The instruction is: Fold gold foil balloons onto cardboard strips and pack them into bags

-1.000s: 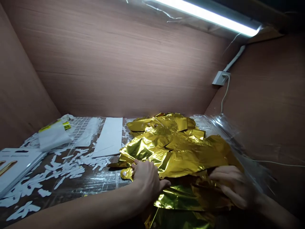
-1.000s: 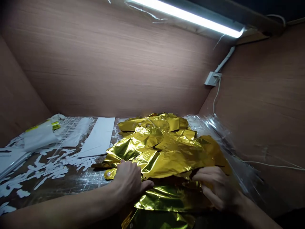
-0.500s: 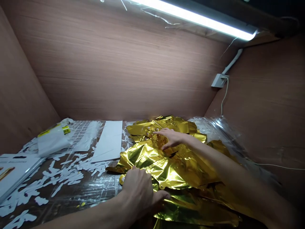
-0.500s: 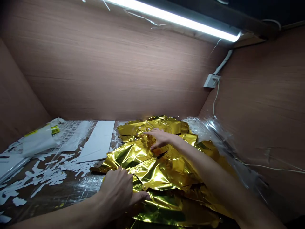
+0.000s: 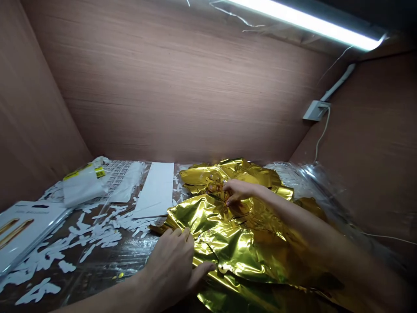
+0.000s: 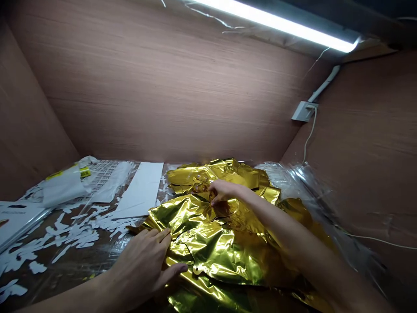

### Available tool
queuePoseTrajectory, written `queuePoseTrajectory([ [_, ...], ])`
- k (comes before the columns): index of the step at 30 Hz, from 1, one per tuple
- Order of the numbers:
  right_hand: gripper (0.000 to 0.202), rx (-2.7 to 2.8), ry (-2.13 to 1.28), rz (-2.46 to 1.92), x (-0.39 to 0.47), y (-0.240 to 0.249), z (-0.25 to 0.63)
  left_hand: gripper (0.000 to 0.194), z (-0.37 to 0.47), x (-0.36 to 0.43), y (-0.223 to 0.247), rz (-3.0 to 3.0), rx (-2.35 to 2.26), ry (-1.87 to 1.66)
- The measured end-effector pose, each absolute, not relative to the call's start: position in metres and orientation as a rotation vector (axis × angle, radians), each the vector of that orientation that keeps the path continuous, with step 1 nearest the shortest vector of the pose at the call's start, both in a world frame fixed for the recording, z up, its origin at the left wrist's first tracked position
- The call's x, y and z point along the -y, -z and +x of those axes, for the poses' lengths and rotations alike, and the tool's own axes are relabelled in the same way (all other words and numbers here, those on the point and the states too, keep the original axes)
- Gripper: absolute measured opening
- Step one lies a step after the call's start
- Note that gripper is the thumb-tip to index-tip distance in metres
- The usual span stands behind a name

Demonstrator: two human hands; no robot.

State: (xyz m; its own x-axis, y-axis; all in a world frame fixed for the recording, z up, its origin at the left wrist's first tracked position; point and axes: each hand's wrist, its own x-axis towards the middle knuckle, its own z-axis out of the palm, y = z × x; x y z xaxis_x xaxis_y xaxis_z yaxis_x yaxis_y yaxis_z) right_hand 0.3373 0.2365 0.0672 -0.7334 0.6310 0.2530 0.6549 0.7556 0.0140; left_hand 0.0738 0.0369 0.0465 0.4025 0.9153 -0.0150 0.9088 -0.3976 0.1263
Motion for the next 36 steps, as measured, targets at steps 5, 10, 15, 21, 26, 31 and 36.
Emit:
queuePoseTrajectory([
  [5,0.034,2.988,-0.354,-1.270,-0.255,-0.082,0.340,0.054,0.057,-0.038,-0.033,2.608,-1.544,-0.328],
  [10,0.046,2.828,-0.460,-1.358,-0.248,-0.105,0.347,0.051,0.050,-0.036,-0.024,2.611,-1.504,-0.445],
  [15,0.075,2.679,-0.692,-1.509,-0.230,-0.110,0.377,0.054,0.045,-0.035,-0.015,2.610,-1.501,-0.486],
  [21,0.072,1.853,-1.124,-1.596,-0.203,-0.069,0.406,0.076,0.042,-0.033,0.003,2.649,-1.410,-0.518],
  [26,0.029,0.926,-1.223,-1.348,-0.169,-0.048,0.382,0.078,0.041,-0.034,0.006,2.602,-1.328,-0.491],
  [31,0.032,0.931,-1.299,-1.272,-0.133,-0.033,0.345,0.078,0.040,-0.036,0.001,2.579,-1.286,-0.466],
  [36,0.038,1.174,-0.976,-1.655,-0.122,-0.010,0.326,0.083,0.039,-0.038,-0.009,2.559,-1.214,-0.449],
])
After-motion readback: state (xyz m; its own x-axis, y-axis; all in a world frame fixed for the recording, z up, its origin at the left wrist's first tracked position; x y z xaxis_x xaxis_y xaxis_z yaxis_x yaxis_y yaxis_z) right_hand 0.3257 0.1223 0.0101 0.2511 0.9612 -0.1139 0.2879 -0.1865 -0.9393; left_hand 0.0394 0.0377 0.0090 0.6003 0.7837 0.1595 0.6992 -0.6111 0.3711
